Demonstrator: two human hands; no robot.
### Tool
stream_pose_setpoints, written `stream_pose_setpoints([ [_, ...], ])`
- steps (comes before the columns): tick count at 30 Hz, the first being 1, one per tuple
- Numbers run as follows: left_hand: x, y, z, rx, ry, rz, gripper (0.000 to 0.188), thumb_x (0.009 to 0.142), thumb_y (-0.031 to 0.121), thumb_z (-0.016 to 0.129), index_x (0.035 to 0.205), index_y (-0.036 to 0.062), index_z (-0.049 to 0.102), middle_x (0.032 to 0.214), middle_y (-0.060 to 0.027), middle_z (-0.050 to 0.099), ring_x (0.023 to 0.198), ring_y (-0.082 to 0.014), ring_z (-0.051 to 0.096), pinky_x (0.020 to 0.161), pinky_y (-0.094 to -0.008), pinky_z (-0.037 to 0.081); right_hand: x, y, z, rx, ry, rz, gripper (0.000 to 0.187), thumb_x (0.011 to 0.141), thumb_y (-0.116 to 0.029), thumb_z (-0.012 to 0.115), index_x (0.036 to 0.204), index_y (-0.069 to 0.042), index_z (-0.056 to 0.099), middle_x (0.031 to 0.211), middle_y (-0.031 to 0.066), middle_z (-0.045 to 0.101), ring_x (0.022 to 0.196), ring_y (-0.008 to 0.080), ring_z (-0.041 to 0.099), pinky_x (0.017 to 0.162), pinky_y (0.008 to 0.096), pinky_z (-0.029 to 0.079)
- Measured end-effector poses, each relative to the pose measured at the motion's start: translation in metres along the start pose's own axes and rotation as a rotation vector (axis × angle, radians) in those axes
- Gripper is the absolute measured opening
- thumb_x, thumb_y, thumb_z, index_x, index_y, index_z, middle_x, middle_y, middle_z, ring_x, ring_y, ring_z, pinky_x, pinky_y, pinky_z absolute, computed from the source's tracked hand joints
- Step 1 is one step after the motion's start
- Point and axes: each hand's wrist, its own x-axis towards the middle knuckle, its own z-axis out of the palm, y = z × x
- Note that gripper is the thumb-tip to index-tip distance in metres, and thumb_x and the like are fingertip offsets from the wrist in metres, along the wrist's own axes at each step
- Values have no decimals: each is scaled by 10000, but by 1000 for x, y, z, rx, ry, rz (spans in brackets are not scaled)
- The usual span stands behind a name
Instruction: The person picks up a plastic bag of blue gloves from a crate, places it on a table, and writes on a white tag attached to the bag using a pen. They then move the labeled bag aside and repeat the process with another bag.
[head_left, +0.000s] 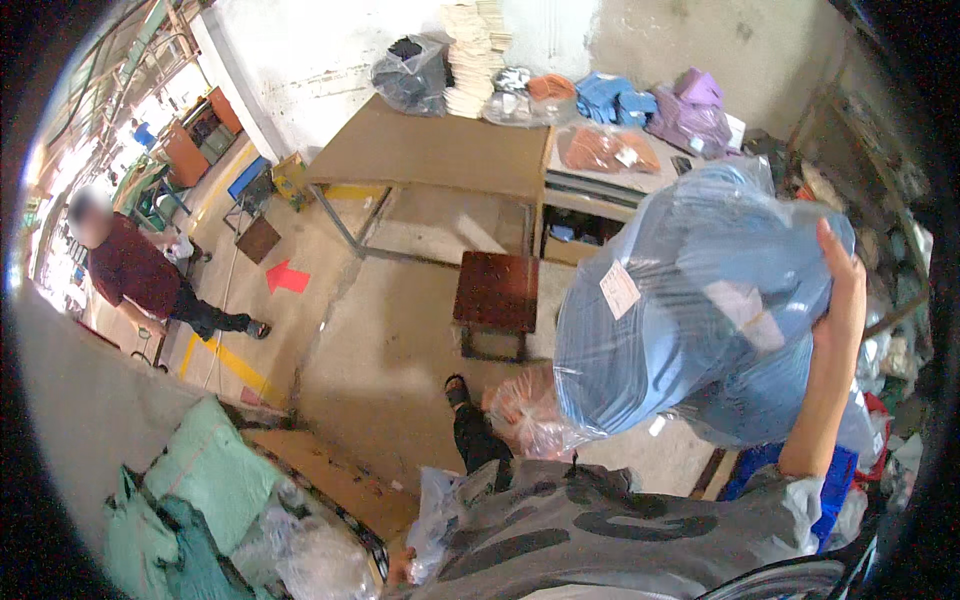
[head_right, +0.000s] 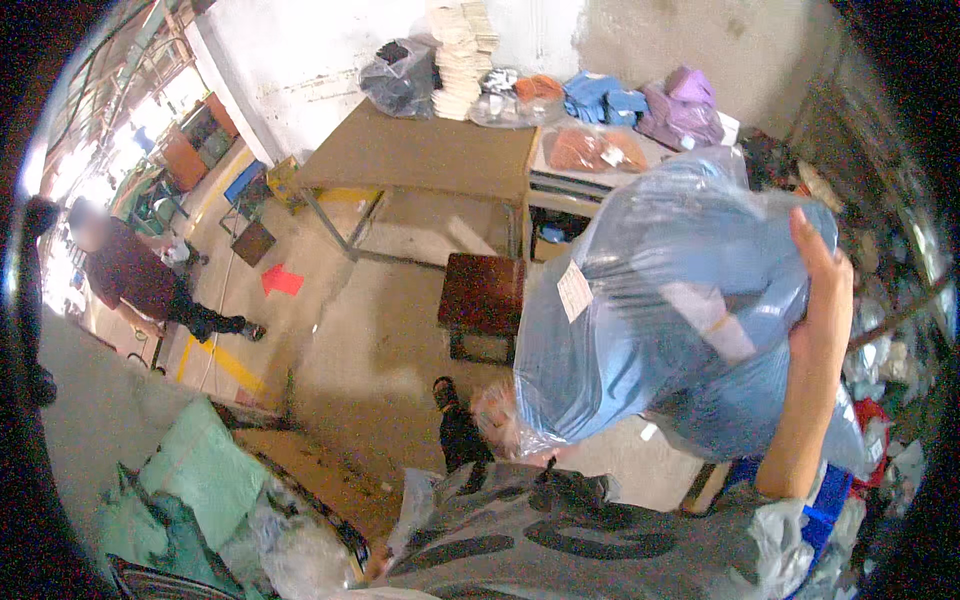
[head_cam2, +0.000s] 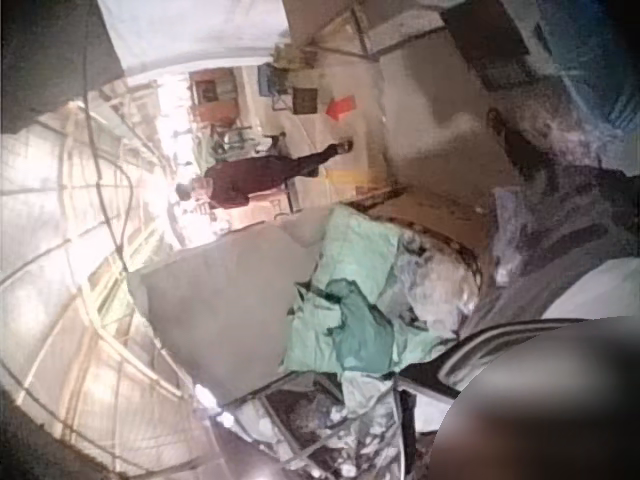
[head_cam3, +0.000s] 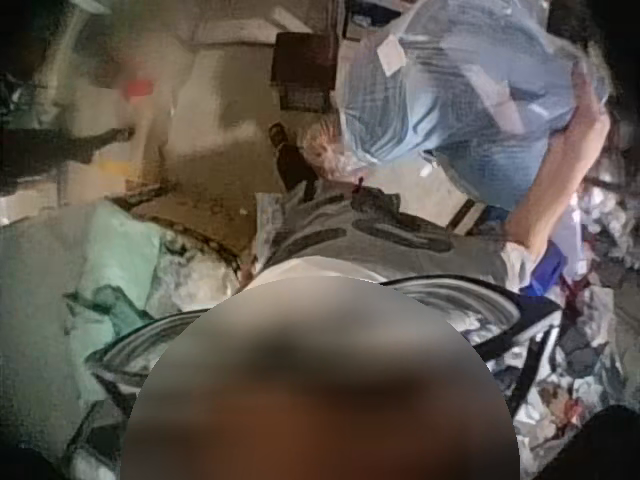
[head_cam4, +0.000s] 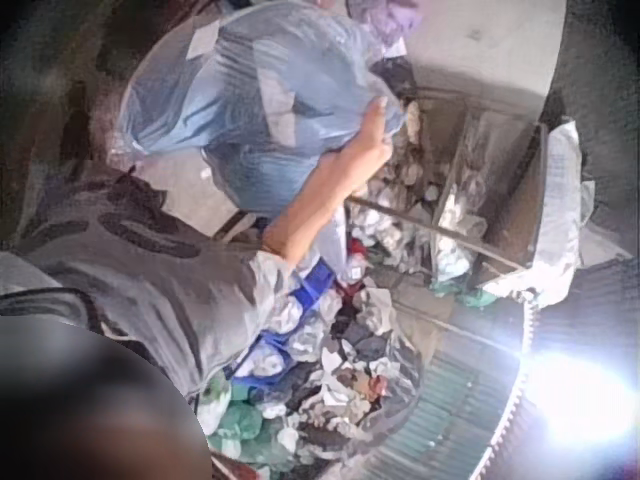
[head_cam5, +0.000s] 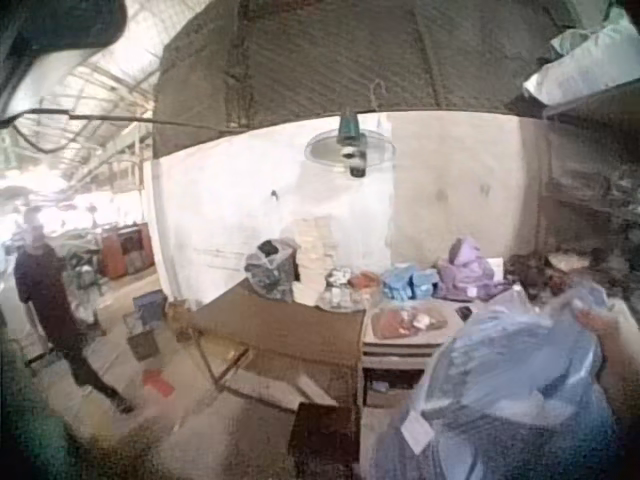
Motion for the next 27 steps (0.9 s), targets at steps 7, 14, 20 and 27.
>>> stream_pose_setpoints([
  [7,124,173,-46,-28,201,-128,450,854,425,703,1033,13,715,782,-128,689,720,-294,673,625,-436,497,182,16,261,86,-135,40,321,885,-299,747,1042,-20,721,992,78,721,867,182,678,788,321,513],
  [14,143,438,-173,-589,85,96,419,853,440,710,878,28,641,613,28,503,539,-168,484,496,-403,377,376,80,486,307,-212,113,403,877,-317,766,1115,3,710,1076,85,719,951,210,673,859,352,517],
  [20,86,665,-347,-599,177,420,193,906,206,668,824,34,637,671,43,519,572,-115,478,531,-308,411,443,277,649,48,-50,53,629,874,-472,711,1186,72,675,1101,173,697,1017,285,656,901,408,503],
  [27,50,920,-506,-1041,187,804,300,1029,325,555,1079,46,652,1014,-59,658,944,-195,638,827,-359,532,488,422,816,-420,-50,-102,949,846,-781,524,949,146,696,1003,366,680,1028,483,673,924,505,509],
])
